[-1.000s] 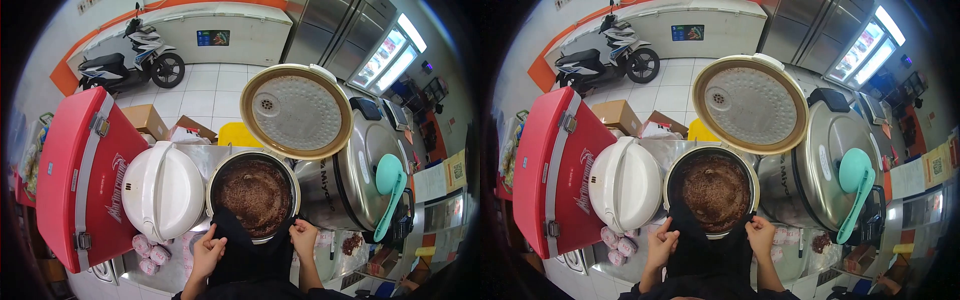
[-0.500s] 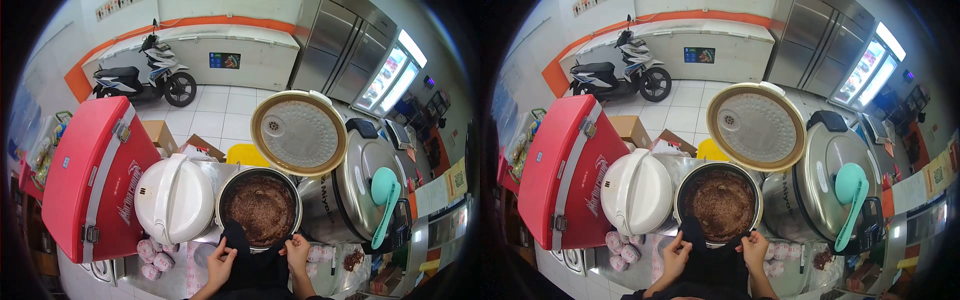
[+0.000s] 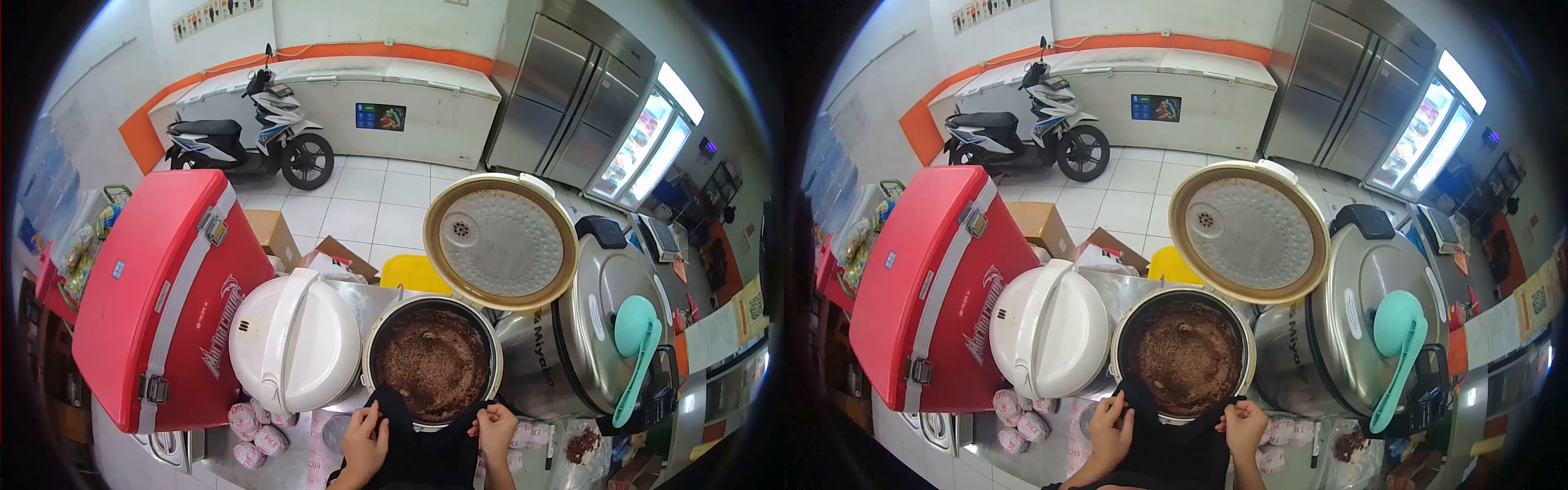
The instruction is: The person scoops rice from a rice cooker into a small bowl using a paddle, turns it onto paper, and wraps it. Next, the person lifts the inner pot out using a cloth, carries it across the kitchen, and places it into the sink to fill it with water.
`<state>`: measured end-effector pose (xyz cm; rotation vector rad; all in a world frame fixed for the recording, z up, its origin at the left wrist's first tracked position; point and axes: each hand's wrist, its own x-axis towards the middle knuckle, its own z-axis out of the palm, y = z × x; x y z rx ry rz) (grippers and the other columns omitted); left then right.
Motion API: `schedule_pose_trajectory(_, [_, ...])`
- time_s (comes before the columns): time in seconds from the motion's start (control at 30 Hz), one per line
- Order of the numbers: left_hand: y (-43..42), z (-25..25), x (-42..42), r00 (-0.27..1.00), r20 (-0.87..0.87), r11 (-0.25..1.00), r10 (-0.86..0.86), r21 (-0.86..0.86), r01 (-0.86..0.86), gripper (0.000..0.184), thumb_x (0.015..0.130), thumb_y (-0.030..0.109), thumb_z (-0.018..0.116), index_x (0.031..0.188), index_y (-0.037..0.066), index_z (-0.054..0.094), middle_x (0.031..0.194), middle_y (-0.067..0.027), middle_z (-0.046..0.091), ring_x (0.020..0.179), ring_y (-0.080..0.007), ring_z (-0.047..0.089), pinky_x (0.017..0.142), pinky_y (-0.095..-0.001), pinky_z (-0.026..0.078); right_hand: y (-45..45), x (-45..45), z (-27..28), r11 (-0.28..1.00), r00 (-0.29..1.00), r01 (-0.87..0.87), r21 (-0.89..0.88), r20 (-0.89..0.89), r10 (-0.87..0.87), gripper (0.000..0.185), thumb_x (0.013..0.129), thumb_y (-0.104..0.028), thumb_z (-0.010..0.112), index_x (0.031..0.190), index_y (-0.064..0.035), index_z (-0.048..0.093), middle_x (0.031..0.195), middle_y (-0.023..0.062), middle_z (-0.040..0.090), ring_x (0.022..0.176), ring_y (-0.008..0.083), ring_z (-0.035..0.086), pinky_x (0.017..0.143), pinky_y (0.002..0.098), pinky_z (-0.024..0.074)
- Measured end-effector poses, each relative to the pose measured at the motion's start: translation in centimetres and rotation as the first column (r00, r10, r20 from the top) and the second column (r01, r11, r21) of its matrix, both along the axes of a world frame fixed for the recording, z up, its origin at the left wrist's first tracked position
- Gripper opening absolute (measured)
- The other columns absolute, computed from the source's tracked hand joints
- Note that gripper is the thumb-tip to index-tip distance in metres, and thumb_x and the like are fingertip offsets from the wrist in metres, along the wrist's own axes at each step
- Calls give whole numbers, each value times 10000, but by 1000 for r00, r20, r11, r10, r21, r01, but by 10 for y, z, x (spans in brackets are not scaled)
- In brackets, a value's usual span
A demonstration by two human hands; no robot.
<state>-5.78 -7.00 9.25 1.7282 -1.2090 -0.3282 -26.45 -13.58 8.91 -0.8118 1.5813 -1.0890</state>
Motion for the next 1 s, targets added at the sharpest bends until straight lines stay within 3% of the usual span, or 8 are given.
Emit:
schedule_pose_trajectory(0.3, [-17, 1, 11, 999, 33, 977, -26, 211, 18, 141, 825, 89, 602, 877, -13, 520, 604, -104, 576, 431, -129, 530, 406, -236, 384, -4, -6, 0, 968, 982, 104, -227, -133, -137, 49, 807, 25, 539, 799, 23, 491, 578, 60, 520, 390, 106, 510, 343, 229, 416])
schedule_pose_trajectory(0.37, [-16, 9, 9, 850, -518, 995, 93, 69, -67, 139, 885, 105, 525, 911, 2, 436, 638, -127, 602, 454, -117, 553, 383, -191, 387, -7, -8, 1, 947, 973, 116, -300, -158, -169, 54, 807, 24, 544, 799, 19, 490, 586, 49, 511, 393, 96, 501, 346, 221, 405])
schedule_pose_trajectory(0.47, [-9, 18, 6, 745, -661, 943, 94, -181, -279, 101, 887, 36, 492, 936, -12, 418, 599, -85, 570, 477, -127, 589, 398, -203, 433, -8, -12, -5, 849, 937, 233, -474, -122, -326, 43, 823, 14, 535, 810, 5, 495, 559, 26, 472, 374, 71, 460, 321, 198, 350])
schedule_pose_trajectory(0.53, [-17, 2, 4, 737, -661, 944, 143, -132, -301, 74, 879, 19, 496, 915, -16, 442, 612, -92, 565, 469, -117, 567, 419, -207, 442, -11, -11, -8, 916, 946, 181, -359, -191, -262, 54, 820, 8, 553, 864, 21, 524, 574, 24, 490, 383, 64, 458, 333, 189, 345])
schedule_pose_trajectory(0.63, [-29, 3, -1, 977, -181, 993, 111, -11, -115, 161, 789, 42, 642, 861, -4, 505, 717, -73, 572, 555, -111, 563, 454, -215, 451, -18, -14, -22, 956, 934, 45, -290, -327, -144, 83, 777, 18, 598, 852, 43, 575, 618, 47, 536, 407, 82, 497, 356, 203, 377])
schedule_pose_trajectory(0.83, [-20, -4, 5, 965, -222, 973, 141, 211, -94, 361, 658, 131, 787, 889, 8, 537, 671, -59, 557, 529, -92, 538, 453, -207, 433, -22, -19, -13, 948, 831, -149, -280, -555, -33, 83, 722, 23, 659, 778, 54, 606, 627, 62, 560, 423, 100, 526, 374, 209, 399])
schedule_pose_trajectory(0.93, [-17, 6, 11, 984, -169, 953, 54, 303, 0, 418, 685, 141, 769, 993, -4, 527, 621, -42, 541, 499, -87, 525, 441, -203, 413, -23, -13, 7, 991, 904, -104, -84, -423, 59, 137, 723, 4, 677, 810, 72, 596, 612, 50, 551, 419, 98, 524, 368, 210, 395])
schedule_pose_trajectory(1.0, [-10, 11, 12, 986, -169, 934, 16, 355, 46, 457, 718, 153, 747, 1077, -17, 522, 596, -35, 523, 485, -93, 519, 446, -208, 414, -23, -13, 11, 999, 988, -31, -26, -153, 27, 192, 727, -8, 687, 848, 87, 572, 610, 50, 551, 409, 95, 515, 356, 210, 389])
